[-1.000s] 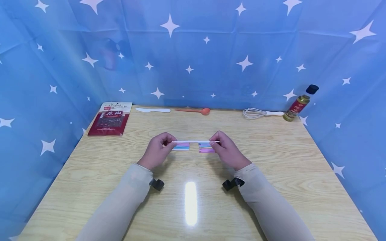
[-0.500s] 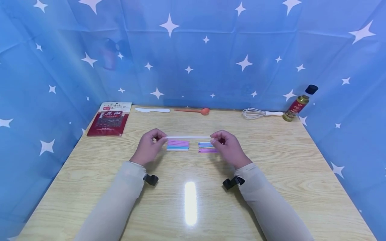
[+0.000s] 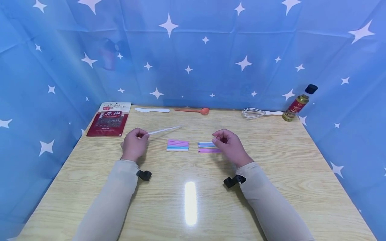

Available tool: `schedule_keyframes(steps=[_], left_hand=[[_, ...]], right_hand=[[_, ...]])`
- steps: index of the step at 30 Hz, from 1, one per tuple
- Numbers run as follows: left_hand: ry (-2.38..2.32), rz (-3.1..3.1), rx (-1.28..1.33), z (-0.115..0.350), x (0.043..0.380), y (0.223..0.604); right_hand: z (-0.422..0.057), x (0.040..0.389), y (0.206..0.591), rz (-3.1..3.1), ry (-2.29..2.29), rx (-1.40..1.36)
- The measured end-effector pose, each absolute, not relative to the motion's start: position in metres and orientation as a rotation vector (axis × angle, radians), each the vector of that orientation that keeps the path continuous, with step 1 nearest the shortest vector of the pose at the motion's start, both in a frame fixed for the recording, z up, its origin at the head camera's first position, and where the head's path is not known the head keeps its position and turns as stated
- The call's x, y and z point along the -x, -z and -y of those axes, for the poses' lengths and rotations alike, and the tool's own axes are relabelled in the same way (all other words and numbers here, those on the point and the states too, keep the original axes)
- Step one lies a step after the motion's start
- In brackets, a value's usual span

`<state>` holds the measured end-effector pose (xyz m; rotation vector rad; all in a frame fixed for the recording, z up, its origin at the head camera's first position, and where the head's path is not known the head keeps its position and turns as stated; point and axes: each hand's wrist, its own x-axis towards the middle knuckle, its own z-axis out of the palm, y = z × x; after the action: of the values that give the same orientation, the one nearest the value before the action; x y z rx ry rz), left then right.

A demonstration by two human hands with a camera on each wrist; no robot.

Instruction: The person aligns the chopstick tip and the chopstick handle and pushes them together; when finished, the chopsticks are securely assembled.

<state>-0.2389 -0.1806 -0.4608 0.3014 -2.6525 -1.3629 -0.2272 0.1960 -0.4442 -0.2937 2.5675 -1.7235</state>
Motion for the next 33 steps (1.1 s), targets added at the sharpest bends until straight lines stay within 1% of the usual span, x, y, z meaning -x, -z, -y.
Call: schedule_keyframes(steps=[11,18,22,27,33], left_hand=[[1.29,2.799,-0.529,0.185,0.236,0.459],[1.281,2.807,-0.561,0.185,0.235,0.459],[1.256,2.786,-0.431,0.18,0.235,0.459],[1.219,2.855,-0.086,0.164,0.233,0.456],[1.176,2.985,0.252,0.143,0.225,0.452]], right_hand=[[-0.197,0.226,0.444,-2.558,1.732,0.308],[-0.199,0.228,0.445,-2.6,1.628,0.235],[-0.201,0.229,0.446,-2.653,1.421,0.172],[-0.204,0.232,0.449,-2.675,1.18,0.16],[-0.206,0.234,0.451,-2.633,1.093,0.199]])
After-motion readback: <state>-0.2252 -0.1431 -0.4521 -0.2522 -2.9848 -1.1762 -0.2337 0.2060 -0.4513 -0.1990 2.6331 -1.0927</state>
